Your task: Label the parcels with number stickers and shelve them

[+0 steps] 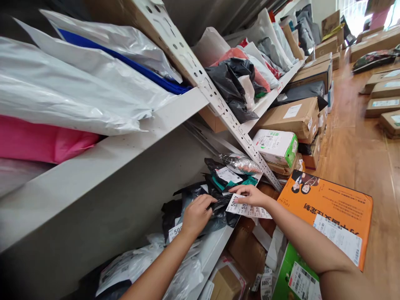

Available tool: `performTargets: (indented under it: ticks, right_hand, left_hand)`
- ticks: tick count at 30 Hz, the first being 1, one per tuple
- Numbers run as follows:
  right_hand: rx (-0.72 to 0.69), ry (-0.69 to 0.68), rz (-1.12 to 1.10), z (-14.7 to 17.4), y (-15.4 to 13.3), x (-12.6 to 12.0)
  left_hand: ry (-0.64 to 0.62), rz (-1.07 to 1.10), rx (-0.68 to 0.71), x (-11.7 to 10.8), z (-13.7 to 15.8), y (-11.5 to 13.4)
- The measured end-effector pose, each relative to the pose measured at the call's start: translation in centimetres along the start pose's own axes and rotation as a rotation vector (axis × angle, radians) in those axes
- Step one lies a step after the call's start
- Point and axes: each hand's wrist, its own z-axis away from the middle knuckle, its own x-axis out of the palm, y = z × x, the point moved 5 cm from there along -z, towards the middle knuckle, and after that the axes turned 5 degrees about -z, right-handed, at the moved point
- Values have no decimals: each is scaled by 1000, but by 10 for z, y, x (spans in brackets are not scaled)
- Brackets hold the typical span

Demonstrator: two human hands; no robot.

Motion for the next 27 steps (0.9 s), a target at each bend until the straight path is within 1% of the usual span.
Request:
performTargets:
  ticks: [2,3,5,8,9,13,15,18,20,22,24,27]
  right_hand:
    - [-16,9,37,0,0,1]
    - [-30,24,49,0,0,1]
    - [-67,55,77,0,-1,0]
    - [-130,80,164,1,-8,-2]
    - [-153,89,208,1,-10,-3]
    - [-241,155,381,4,-23,-4]
    - [-271,113,427,4,-26,2]
    - [-333,10,468,3,-28,18]
    - [-373,-11,521,3,-26,26]
    - [-350,-56,572,1,-20,33]
    - [-287,-141,582,0,-11,38]
    - [-235,-225,538,0,-2,39]
  left_hand:
    - [34,33,-2,-5,-5,0]
    - [31,45,-2,-8,-11,0]
    - [-18,36,-21,-13,-29,-1]
    - [-150,-30,-79,-16,-56,-4]
    - [-176,-47,-95,-16,-63,-5]
    - [-182,-32,-120,-15,-78,-8]
    - [-180,51,-106,-13,-83,-10]
    - [-181,248,-82,-10,-90,-13]
    - [-196,376,-91,-8,-94,-15]
    - [-205,481,-114,-6,-95,-20]
    - [-224,493,-98,-5,-92,-24]
    - [-314,317,6,-4,-84,-28]
